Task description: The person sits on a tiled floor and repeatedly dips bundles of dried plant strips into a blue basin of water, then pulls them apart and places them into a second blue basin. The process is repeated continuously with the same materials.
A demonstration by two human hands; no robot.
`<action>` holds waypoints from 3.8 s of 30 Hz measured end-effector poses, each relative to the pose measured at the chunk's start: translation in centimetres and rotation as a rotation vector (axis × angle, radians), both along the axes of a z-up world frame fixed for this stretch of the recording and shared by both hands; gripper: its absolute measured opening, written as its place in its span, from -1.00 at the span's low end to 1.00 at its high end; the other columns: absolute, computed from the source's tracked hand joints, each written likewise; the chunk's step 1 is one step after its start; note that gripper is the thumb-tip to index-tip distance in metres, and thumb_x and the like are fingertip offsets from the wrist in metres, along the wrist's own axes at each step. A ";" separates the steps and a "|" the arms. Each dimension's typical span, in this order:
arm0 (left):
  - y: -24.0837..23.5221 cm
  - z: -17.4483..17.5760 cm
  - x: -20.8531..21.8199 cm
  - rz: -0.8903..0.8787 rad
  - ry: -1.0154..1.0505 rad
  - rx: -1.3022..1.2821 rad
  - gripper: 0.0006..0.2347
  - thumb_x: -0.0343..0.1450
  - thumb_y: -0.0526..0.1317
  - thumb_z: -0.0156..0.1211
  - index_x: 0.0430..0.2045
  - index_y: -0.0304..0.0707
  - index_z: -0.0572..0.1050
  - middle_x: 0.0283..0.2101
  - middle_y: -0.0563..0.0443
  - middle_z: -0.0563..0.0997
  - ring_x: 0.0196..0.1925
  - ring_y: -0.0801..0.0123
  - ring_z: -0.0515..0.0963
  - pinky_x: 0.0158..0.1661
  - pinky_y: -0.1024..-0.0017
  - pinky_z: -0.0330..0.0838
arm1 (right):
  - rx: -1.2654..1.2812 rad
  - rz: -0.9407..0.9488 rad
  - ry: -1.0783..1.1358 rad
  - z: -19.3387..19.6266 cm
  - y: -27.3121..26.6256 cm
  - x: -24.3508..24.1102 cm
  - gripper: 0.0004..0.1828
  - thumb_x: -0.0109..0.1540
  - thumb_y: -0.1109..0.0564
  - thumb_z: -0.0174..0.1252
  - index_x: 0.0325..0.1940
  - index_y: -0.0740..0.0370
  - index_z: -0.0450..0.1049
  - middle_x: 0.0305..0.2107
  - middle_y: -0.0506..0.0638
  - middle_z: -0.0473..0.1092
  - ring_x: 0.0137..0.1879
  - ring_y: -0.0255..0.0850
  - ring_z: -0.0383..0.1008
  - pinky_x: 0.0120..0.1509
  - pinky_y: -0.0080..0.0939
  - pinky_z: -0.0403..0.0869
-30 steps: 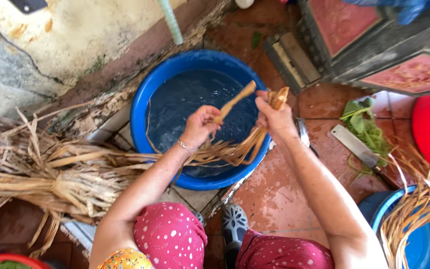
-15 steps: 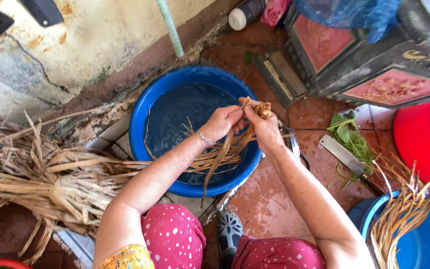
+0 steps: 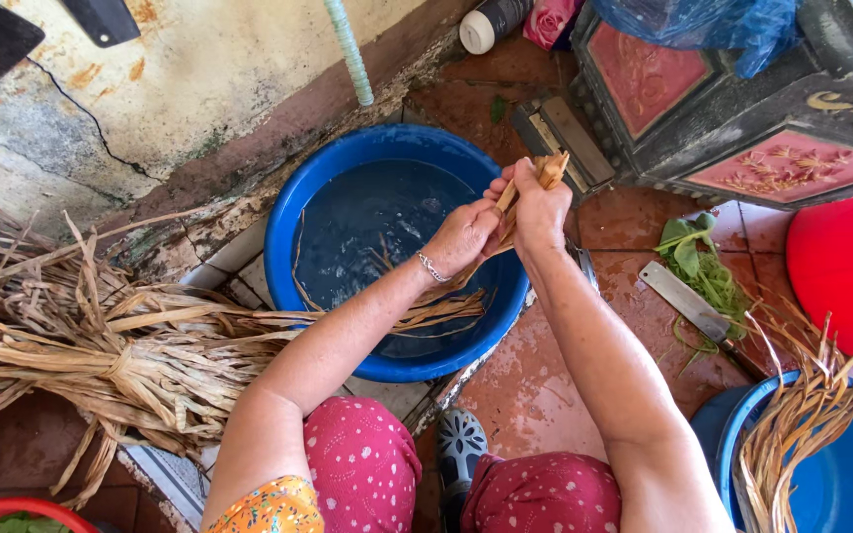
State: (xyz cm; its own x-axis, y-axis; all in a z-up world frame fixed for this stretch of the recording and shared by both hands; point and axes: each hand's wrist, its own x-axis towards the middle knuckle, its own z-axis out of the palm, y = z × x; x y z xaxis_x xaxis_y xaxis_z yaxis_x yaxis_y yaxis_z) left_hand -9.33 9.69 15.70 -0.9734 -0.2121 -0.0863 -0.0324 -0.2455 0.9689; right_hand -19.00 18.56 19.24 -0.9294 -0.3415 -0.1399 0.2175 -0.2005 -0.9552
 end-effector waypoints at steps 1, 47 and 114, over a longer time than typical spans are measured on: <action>0.1 0.2 0.1 -0.003 -0.002 -0.014 -0.77 0.50 -0.18 -0.11 -0.50 -0.28 0.45 -0.60 0.05 0.45 -0.60 0.49 0.41 -0.57 0.48 0.29 | 0.009 -0.032 -0.034 0.0 -0.2 -0.4 -0.75 0.35 0.09 0.11 -0.28 0.35 0.46 -0.50 0.08 0.47 -0.44 -0.15 0.52 -0.33 -0.14 0.60; -1.5 -2.8 13.4 -0.582 -0.215 0.089 -0.73 0.56 -0.10 -0.09 -0.50 -0.25 0.37 -0.59 0.12 0.42 -0.63 0.57 0.38 -0.54 0.53 0.29 | 0.045 -0.730 -0.119 -11.8 28.6 -25.1 -0.76 0.33 0.13 -0.08 -0.28 0.29 0.44 -0.56 0.05 0.41 -0.47 -0.08 0.47 -0.25 0.14 0.57; -9.5 -22.7 9.0 0.403 -0.131 -0.392 -0.69 0.41 -0.48 0.04 0.03 -0.35 0.50 -0.29 -0.05 0.70 -0.29 0.41 0.67 -0.24 0.47 0.53 | 0.481 0.408 -0.058 -10.2 5.2 -0.8 -0.72 0.32 0.12 0.25 0.02 0.35 0.50 -0.45 0.05 0.48 -0.44 -0.19 0.46 -0.36 -0.15 0.44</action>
